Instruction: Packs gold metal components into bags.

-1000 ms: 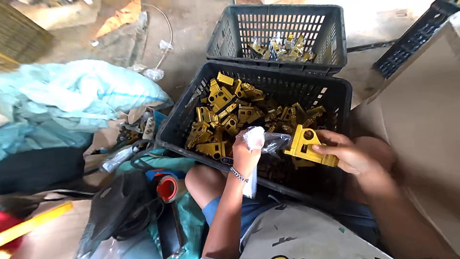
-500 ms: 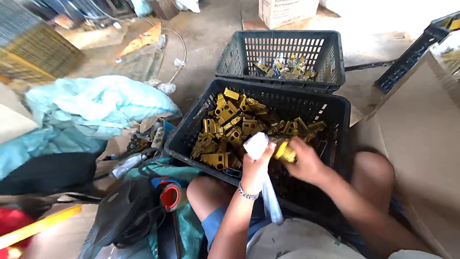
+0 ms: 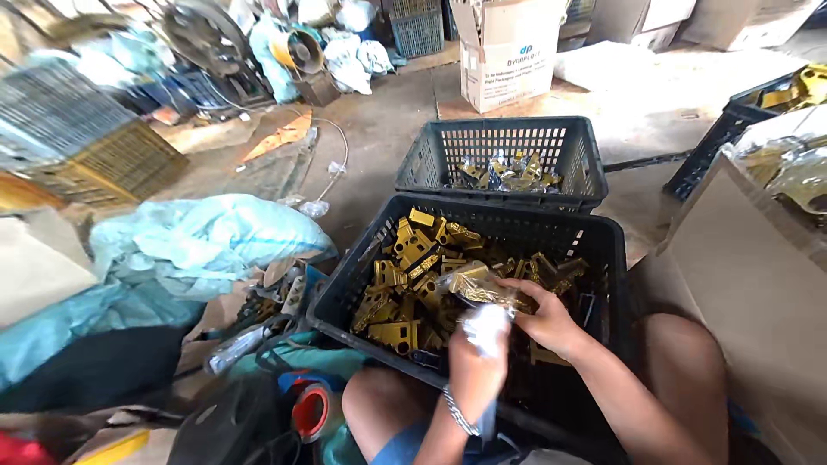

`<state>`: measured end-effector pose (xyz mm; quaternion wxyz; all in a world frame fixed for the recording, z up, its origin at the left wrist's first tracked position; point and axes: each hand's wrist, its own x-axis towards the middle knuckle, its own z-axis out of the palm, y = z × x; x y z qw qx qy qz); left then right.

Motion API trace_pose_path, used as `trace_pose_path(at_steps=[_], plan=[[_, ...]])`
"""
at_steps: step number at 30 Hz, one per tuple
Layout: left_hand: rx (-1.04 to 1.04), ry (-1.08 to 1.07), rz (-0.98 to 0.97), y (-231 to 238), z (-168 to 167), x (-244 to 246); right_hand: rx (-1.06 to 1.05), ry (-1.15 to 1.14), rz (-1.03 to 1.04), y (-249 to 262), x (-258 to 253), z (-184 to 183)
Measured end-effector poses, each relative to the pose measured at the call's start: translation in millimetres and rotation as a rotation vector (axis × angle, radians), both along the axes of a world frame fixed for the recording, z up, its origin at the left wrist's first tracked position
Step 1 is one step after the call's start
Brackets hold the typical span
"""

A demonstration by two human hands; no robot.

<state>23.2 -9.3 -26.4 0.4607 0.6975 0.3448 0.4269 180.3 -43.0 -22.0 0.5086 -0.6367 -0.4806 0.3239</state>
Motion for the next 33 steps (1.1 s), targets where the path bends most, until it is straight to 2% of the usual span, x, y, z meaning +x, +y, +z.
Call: trace_pose_path(at_steps=[2, 3, 5, 6, 7, 8, 10, 11, 12, 13, 15, 16, 17, 19, 21, 23, 25, 28, 30, 31, 33], plan=[[0.014, -0.043, -0.196, -13, 5, 1, 0.037, -0.272, 0.078, 0, 7, 0], [-0.050, -0.102, -0.219, -11, 5, -2, -0.044, -0.354, 0.194, -2, 14, 8], [-0.289, -0.237, -0.229, 1, 5, -24, -0.242, -0.460, 0.430, -3, 36, 24], [-0.433, -0.288, -0.219, 7, 6, -38, -0.252, -0.487, 0.459, -5, 48, 28], [-0.530, -0.304, -0.201, 12, 7, -51, -0.208, -0.509, 0.384, -8, 59, 31], [-0.561, -0.286, -0.170, 14, 5, -60, -0.123, -0.544, 0.213, -11, 69, 33], [-0.468, -0.143, -0.098, 15, -1, -69, 0.059, -0.596, -0.224, -4, 82, 32], [-0.383, -0.063, -0.059, 13, -7, -69, 0.108, -0.581, -0.359, 1, 82, 30], [-0.324, -0.015, -0.008, 10, -9, -65, 0.111, -0.517, -0.379, 2, 74, 30], [-0.286, -0.013, 0.025, 7, -10, -57, 0.084, -0.422, -0.287, 0, 59, 33], [-0.101, -0.042, 0.055, 7, -11, -38, 0.054, -0.231, 0.087, -6, 19, 32], [0.024, -0.066, 0.047, 7, -14, -30, 0.086, -0.170, 0.265, -8, 2, 26], [0.091, -0.097, 0.032, 7, -14, -24, 0.154, -0.129, 0.345, -8, -9, 19], [0.013, -0.172, -0.012, 6, -2, -23, 0.140, -0.066, 0.268, -8, -5, 18], [-0.088, -0.190, -0.091, 8, 11, -29, -0.024, 0.046, 0.194, -11, 9, 23], [0.007, -0.093, -0.180, 11, 9, -31, -0.128, 0.221, 0.333, -16, 8, 29], [-0.027, -0.010, -0.246, 10, 7, -27, -0.145, 0.213, 0.401, -17, -2, 27], [-0.357, -0.032, -0.284, 8, 26, -26, -0.127, 0.157, 0.253, -15, -4, 20], [-0.470, -0.007, -0.332, 8, 33, -26, -0.149, 0.167, 0.228, -17, -6, 17], [-0.449, 0.030, -0.348, 8, 31, -27, -0.159, 0.175, 0.251, -19, -7, 15], [-0.213, 0.193, -0.225, 23, 26, -30, -0.168, 0.259, 0.356, -23, 0, 16]])
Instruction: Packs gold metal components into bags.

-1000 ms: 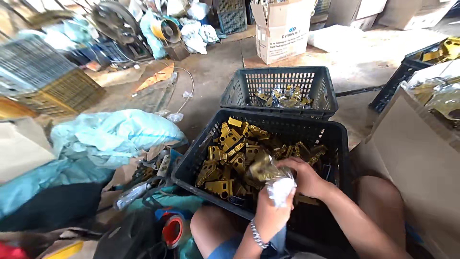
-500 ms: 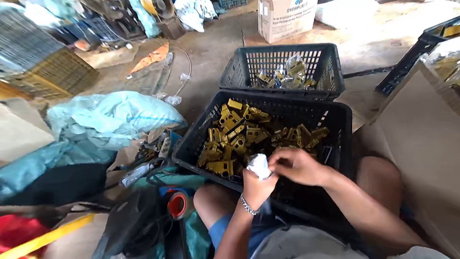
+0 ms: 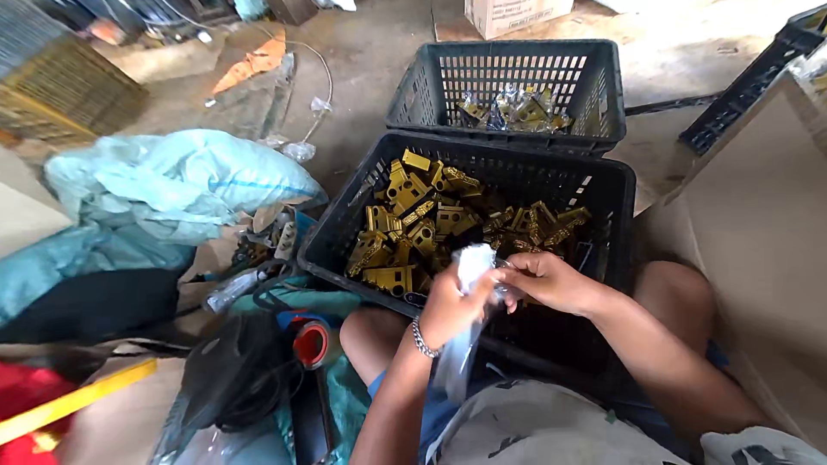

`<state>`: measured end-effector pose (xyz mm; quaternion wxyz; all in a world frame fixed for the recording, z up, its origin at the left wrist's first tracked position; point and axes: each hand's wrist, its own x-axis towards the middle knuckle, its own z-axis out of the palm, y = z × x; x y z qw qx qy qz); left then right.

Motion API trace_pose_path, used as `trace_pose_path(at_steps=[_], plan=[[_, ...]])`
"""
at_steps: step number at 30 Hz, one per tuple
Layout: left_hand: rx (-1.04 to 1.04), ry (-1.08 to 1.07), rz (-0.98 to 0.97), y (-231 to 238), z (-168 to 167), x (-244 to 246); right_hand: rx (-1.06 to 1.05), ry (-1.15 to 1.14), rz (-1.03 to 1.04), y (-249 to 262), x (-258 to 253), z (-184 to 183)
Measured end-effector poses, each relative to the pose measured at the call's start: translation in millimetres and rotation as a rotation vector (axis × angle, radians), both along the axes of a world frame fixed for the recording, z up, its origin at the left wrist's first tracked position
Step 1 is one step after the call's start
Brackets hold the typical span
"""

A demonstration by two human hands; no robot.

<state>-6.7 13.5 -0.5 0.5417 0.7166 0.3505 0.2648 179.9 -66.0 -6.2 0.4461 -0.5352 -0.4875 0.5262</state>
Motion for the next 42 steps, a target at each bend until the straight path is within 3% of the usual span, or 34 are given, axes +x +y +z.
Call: trace_pose_path(at_steps=[2, 4, 6, 8, 9, 12, 14, 15, 18, 20, 22, 29, 34, 38, 42], plan=[[0.241, 0.123, 0.218, 27, -11, -8, 0.020, 0.090, 0.012, -4, 6, 2], [0.213, 0.055, 0.402, 42, -17, -12, 0.037, 0.133, -0.115, -6, 8, 5], [-0.021, -0.185, 0.248, 30, -10, -4, 0.044, 0.073, -0.180, -1, 8, 7], [-0.176, -0.366, -0.043, 1, -12, 16, 0.118, -0.132, -0.015, 1, 6, 7], [-0.175, -0.417, -0.098, -7, -15, 24, 0.163, -0.215, 0.061, 1, 6, 7], [0.076, -0.430, 0.053, 3, -31, 21, 0.233, -0.223, -0.116, -2, 22, 7], [0.192, -0.343, 0.169, 14, -38, 9, 0.154, -0.325, -0.291, -4, 41, -1], [0.201, -0.310, 0.223, 15, -41, 5, 0.055, -0.459, -0.273, -4, 50, -10], [0.134, -0.299, 0.314, 14, -42, 0, -0.318, -0.981, 0.217, 10, 57, -60], [0.131, -0.331, 0.305, 13, -43, 0, -0.262, -1.211, 0.522, 12, 48, -105], [0.165, -0.335, 0.305, 11, -40, -1, -0.211, -1.299, 0.705, 12, 42, -127], [0.019, -0.244, 0.444, 15, -30, -7, -0.236, -1.276, 0.906, 18, 41, -68], [-0.021, -0.173, 0.425, 12, -34, 4, -0.354, -1.159, 0.725, -13, 52, -104], [0.028, -0.221, 0.409, 7, -40, -1, -0.619, -1.093, 0.601, 4, 41, -101], [0.075, -0.269, 0.457, 5, -40, -12, -0.628, -1.133, 0.587, 7, 35, -110]])
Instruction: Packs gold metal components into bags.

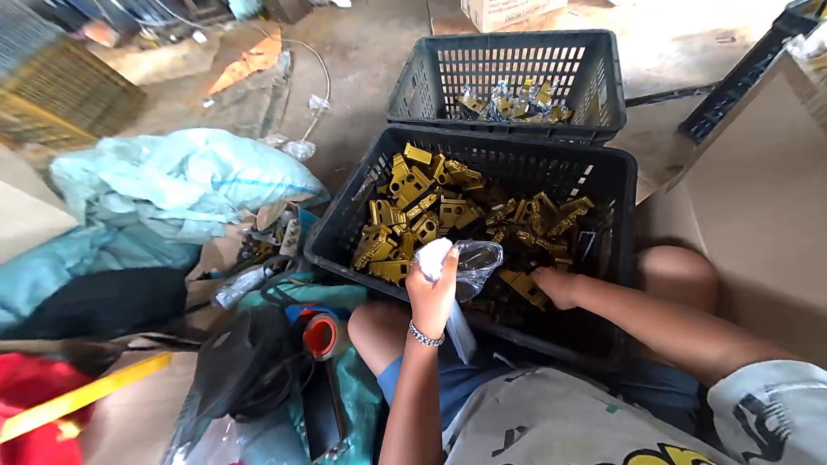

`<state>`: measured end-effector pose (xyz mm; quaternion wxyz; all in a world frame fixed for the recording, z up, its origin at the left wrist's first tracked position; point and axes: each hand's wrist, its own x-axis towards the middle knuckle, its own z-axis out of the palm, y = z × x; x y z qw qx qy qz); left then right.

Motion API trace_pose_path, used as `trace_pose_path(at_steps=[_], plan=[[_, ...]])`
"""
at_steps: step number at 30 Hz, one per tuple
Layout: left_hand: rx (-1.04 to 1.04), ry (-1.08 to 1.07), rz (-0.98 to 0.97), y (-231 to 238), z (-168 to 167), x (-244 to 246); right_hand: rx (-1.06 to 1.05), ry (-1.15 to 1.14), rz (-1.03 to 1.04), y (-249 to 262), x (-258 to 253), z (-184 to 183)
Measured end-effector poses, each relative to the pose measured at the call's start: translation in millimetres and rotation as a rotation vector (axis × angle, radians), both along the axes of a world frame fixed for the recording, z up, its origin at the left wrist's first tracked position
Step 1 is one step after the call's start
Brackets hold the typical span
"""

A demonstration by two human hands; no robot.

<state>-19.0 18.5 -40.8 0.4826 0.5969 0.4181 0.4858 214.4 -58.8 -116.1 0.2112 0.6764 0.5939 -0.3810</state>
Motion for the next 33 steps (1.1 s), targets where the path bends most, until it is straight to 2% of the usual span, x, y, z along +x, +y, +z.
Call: trace_pose_path(at_steps=[3, 5, 6, 8, 10, 12, 13, 15, 17, 18, 19, 21, 23, 25, 26, 28, 30, 33], plan=[[0.044, 0.018, 0.054, 0, 2, -4, 0.081, -0.039, 0.143, -5, -5, 8], [0.072, 0.033, 0.071, 0, 2, -5, 0.243, 0.047, 0.114, -14, -8, 28], [0.091, 0.037, 0.079, 1, 2, -5, 0.393, 0.133, 0.011, -21, -6, 37], [0.129, 0.071, 0.088, 4, 2, -3, 0.761, 0.362, -0.360, -39, -1, 49], [0.151, 0.120, 0.083, 5, 3, 3, 0.890, 0.653, -0.791, -52, 5, 61], [0.177, 0.154, 0.062, 6, 3, 11, 1.008, 1.057, -1.067, -55, 8, 66], [0.205, 0.165, 0.055, 6, 4, 15, 1.089, 1.225, -1.136, -53, 7, 72], [0.274, 0.178, 0.050, 5, 6, 23, 1.222, 1.355, -1.215, -44, 6, 89], [0.344, 0.175, 0.052, 3, 8, 26, 1.222, 1.523, -1.132, -39, 11, 99], [0.374, 0.169, 0.056, 3, 8, 28, 1.140, 1.602, -1.025, -37, 13, 102], [0.399, 0.163, 0.057, 2, 9, 29, 1.010, 1.612, -0.910, -35, 12, 104], [0.358, 0.133, 0.021, -4, 11, 32, 0.780, 1.410, -0.724, -27, -4, 111], [0.156, 0.053, -0.058, -16, 19, 36, 0.738, 1.193, -0.715, -15, -27, 110], [-0.068, -0.091, -0.104, -23, 29, 39, 0.922, 1.080, -0.784, -5, -41, 94], [-0.157, -0.157, -0.098, -22, 33, 40, 1.068, 0.972, -0.682, -2, -45, 84], [-0.278, -0.205, -0.089, -20, 40, 38, 1.320, 0.653, -0.343, 2, -54, 65], [-0.228, -0.081, -0.131, -24, 38, 34, 1.295, 0.421, -0.210, 1, -64, 63], [0.178, 0.218, -0.152, -32, 19, 37, 1.043, 0.398, -0.253, 11, -58, 76]])
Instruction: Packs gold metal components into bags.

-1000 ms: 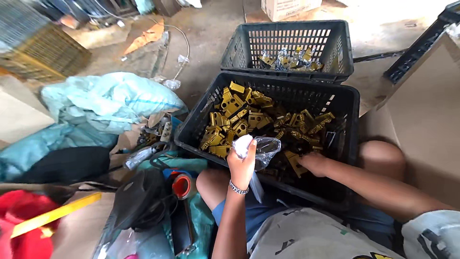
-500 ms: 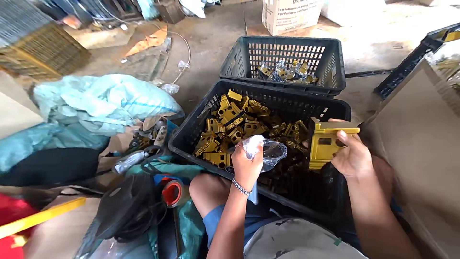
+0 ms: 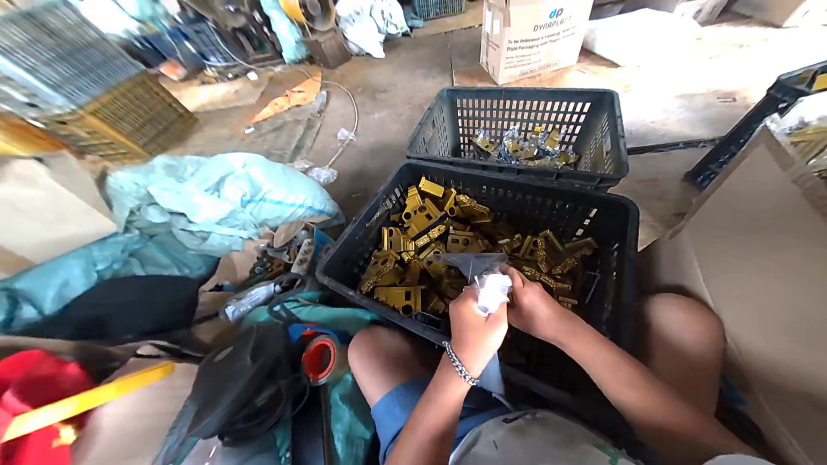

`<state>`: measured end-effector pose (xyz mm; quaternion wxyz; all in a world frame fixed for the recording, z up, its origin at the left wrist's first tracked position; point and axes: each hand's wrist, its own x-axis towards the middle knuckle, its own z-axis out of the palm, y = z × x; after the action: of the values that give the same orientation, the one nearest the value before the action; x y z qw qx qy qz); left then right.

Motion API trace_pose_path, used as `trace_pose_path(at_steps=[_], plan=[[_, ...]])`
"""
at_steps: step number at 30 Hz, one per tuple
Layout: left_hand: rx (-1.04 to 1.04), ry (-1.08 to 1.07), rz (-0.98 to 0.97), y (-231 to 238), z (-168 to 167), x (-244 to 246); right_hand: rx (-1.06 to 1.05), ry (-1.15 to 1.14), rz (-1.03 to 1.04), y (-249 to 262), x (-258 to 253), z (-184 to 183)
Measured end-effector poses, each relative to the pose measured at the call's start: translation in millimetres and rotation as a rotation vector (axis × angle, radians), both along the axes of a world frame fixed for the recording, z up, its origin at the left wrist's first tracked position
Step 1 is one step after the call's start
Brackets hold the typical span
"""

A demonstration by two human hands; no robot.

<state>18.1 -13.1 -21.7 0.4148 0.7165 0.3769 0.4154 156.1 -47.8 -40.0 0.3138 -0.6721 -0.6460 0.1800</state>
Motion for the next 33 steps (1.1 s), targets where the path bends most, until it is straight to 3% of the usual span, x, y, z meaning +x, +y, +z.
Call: trace_pose_path(at_steps=[2, 4, 6, 9, 13, 16, 18, 19, 22, 24, 27, 29, 33], plan=[[0.223, 0.102, -0.025, 4, -7, 0, -0.033, 0.143, -0.037, 11, 9, 1], [0.289, 0.122, 0.004, 15, -8, 1, -0.111, 0.305, -0.061, 19, 12, 8], [0.177, 0.040, 0.102, 30, -8, 0, -0.251, 0.530, -0.027, 19, 14, 22], [0.008, -0.110, 0.216, 37, -1, -5, -0.117, 0.736, -0.022, 13, 19, 29], [-0.039, -0.110, -0.096, 1, 7, 0, 0.109, 0.387, -0.010, 19, 26, 19], [-0.524, -0.410, -0.158, -1, 7, -16, -0.276, 0.114, 0.209, 10, 51, 41], [-0.770, -0.594, -0.046, 1, 1, -36, -0.358, -0.023, 0.327, 5, 76, 52], [-0.843, -0.635, 0.036, 0, -3, -44, -0.268, -0.075, 0.255, 1, 88, 56], [-0.944, -0.727, 0.239, -6, -12, -46, 0.192, -0.185, -0.271, 8, 112, 52], [-0.886, -0.767, 0.267, -4, -7, -37, 0.142, -0.013, -0.297, 4, 91, 48], [-0.633, -0.663, 0.194, 8, 21, -14, -0.224, 0.620, 0.096, -26, 9, 29], [-0.561, -0.591, 0.101, 15, 40, -7, -0.345, 0.949, 0.155, -36, -25, 21], [-0.694, -0.574, -0.241, 26, 36, -14, -0.190, 1.037, 0.062, -39, -25, 23]])
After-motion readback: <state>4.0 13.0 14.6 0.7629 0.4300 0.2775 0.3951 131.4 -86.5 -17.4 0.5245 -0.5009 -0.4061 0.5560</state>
